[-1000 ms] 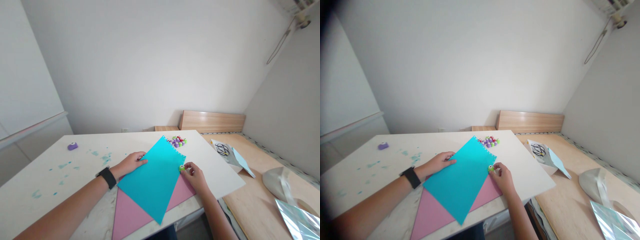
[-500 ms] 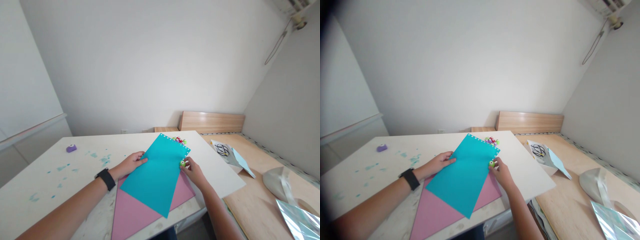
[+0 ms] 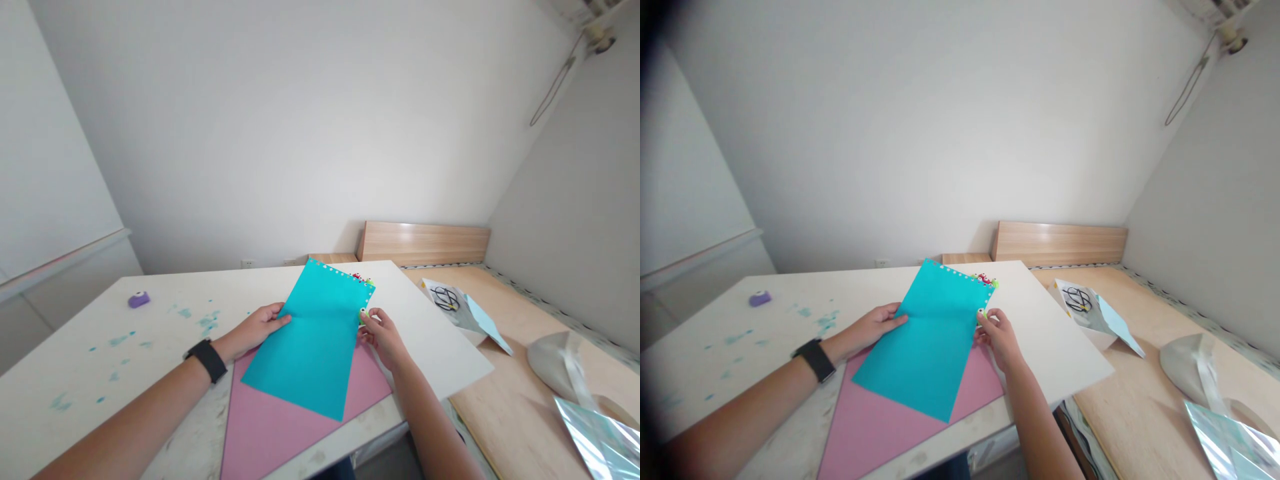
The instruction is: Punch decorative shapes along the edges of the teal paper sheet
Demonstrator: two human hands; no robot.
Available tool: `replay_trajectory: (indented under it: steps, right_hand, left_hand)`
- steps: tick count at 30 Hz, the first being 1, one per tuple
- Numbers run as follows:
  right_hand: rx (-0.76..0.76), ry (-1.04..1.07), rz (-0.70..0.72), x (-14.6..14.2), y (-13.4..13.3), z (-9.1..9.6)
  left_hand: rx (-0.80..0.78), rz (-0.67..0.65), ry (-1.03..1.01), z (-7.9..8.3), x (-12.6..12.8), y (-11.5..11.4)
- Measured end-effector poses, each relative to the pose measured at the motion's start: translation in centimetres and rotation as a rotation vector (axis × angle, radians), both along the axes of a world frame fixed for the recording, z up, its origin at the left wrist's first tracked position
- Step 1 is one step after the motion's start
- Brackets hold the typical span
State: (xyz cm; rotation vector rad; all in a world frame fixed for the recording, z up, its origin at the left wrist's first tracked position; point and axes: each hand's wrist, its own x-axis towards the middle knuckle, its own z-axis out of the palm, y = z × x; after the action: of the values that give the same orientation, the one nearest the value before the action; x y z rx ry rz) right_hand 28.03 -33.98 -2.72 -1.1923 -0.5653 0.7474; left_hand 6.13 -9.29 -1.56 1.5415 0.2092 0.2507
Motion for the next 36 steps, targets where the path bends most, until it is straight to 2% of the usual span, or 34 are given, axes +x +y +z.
replay_trajectory:
  steps: [7,12,17,20,27,31,36]
  right_hand:
    - [0.062,0.007,0.008,0.2,-0.5,0.2]
    - [0.071,0.031,-0.025,0.3,-0.3,-0.4]
    - [0.083,0.070,-0.003,0.3,-0.2,-0.5]
    - [0.091,0.101,0.037,0.1,-0.1,-0.4]
    - [0.042,0.149,0.051,-0.1,0.8,-0.2]
    - [-0.020,0.100,0.098,0.7,2.4,1.2]
    - [-0.065,0.078,0.252,0.5,6.4,3.8]
  left_hand:
    - [-0.025,-0.016,-0.007,0.6,-0.2,-0.2]
    - [-0.116,-0.129,0.005,1.4,-0.3,-1.1]
    - [-0.112,-0.193,0.067,2.3,-0.5,-1.8]
    - [-0.112,-0.153,0.079,2.5,-0.6,-2.2]
    - [-0.100,0.051,0.119,1.8,-0.4,-3.0]
    - [-0.083,0.097,0.087,2.0,-1.3,-3.1]
    - [-0.147,0.131,0.041,3.0,-4.7,-2.5]
